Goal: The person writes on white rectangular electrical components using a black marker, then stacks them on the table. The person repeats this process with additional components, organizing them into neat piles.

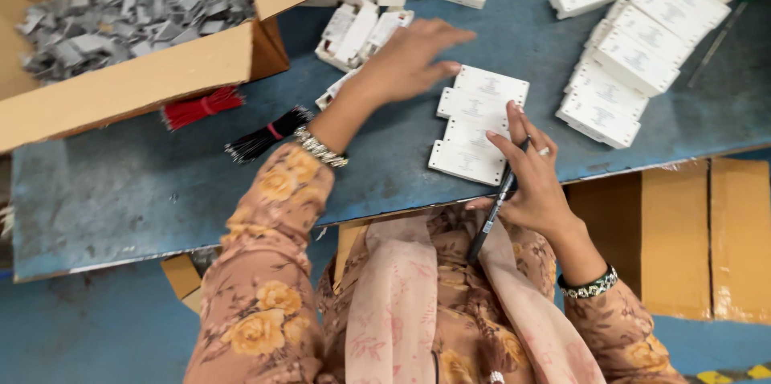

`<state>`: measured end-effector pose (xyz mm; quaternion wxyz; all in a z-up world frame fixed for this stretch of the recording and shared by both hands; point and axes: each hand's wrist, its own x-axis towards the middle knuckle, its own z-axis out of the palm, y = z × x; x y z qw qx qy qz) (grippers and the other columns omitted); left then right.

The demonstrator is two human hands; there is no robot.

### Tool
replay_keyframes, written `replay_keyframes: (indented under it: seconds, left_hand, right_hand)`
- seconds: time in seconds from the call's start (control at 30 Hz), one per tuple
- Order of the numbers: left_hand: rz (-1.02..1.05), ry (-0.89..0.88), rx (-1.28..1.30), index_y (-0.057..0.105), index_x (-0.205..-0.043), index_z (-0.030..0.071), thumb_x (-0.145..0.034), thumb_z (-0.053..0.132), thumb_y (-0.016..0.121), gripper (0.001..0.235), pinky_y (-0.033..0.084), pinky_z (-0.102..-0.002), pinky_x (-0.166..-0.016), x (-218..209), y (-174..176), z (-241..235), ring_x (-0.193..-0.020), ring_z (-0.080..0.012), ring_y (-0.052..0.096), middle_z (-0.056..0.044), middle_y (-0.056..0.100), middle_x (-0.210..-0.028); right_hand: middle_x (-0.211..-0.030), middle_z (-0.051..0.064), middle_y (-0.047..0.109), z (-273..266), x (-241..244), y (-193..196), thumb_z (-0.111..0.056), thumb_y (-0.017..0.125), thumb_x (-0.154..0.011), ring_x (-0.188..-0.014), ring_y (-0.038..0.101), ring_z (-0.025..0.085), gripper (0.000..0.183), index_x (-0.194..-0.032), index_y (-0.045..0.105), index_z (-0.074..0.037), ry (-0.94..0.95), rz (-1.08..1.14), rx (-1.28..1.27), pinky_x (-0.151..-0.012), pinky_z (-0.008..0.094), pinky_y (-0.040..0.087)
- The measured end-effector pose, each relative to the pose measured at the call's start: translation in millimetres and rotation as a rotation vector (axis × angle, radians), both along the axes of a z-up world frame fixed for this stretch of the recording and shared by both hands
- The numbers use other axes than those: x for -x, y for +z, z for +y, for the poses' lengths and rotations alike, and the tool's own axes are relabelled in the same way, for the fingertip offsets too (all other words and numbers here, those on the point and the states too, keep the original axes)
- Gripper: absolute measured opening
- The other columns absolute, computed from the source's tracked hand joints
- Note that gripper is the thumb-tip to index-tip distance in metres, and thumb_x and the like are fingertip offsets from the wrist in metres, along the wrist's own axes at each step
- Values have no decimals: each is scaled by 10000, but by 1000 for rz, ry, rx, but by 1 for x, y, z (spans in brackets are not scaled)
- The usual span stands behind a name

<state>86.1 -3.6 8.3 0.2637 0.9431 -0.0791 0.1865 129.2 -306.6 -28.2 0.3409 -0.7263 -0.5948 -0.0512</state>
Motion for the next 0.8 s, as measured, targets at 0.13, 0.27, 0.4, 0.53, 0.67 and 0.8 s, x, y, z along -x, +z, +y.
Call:
replay_keyframes:
  seconds: [0.13, 0.27, 0.4, 0.53, 0.67, 0.8]
  left_hand:
    - [165, 381, -161, 659, -1285, 149, -956, 404, 754, 427, 505, -467, -893, 96, 26, 36, -1084, -338, 638, -110, 667, -1144]
    - [128, 518, -322, 648, -1250, 114, -756, 429, 841, 617, 490, -495, -798, 138, 11, 20, -1008, -363, 625, -145, 622, -1101]
    - [54, 562, -292, 579, -1341, 55, -806, 376, 807, 665, 510, -486, -846, 135, -17, 5, -1051, -364, 622, -160, 601, -1126]
    - [217, 366, 356, 584, -1353, 97, -996, 313, 660, 424, 559, -440, -872, 122, -26, 4, -1039, -296, 683, -130, 684, -1103]
    - [634, 342, 1023, 504, -1370, 103, -999, 308, 477, 424, 555, -473, -661, 112, -11, 5, -839, -314, 722, -93, 696, -974]
    - [486, 567, 492, 445, -1425, 101, -1048, 354, 490, 456, 564, -500, -711, 114, 10, 3, -881, -376, 733, -131, 697, -1055]
  right_hand:
    - [-1638, 292, 336, 2, -1, -4, -584, 861, -661, -1522, 358, 437, 1003, -1418, 497, -36, 10, 44, -102, -1196, 490, 244]
    - [-1622, 278, 405, 7, -6, -4, -557, 857, -692, -1501, 432, 437, 928, -1376, 529, -22, 7, 82, -162, -1204, 471, 274]
    - [-1602, 281, 441, 15, -9, -5, -512, 867, -738, -1487, 458, 446, 866, -1369, 546, -13, 6, 120, -216, -1207, 468, 306]
    - [-1598, 274, 468, 13, -9, -10, -462, 875, -764, -1481, 475, 444, 807, -1360, 557, -21, -24, 180, -248, -1217, 475, 340]
    - [-1592, 261, 494, 7, -8, -13, -435, 874, -788, -1473, 497, 438, 758, -1357, 579, -30, -69, 222, -248, -1224, 481, 382]
    - [-1577, 258, 500, 7, -5, -13, -445, 879, -771, -1466, 499, 444, 758, -1328, 593, -17, -64, 182, -253, -1212, 484, 367]
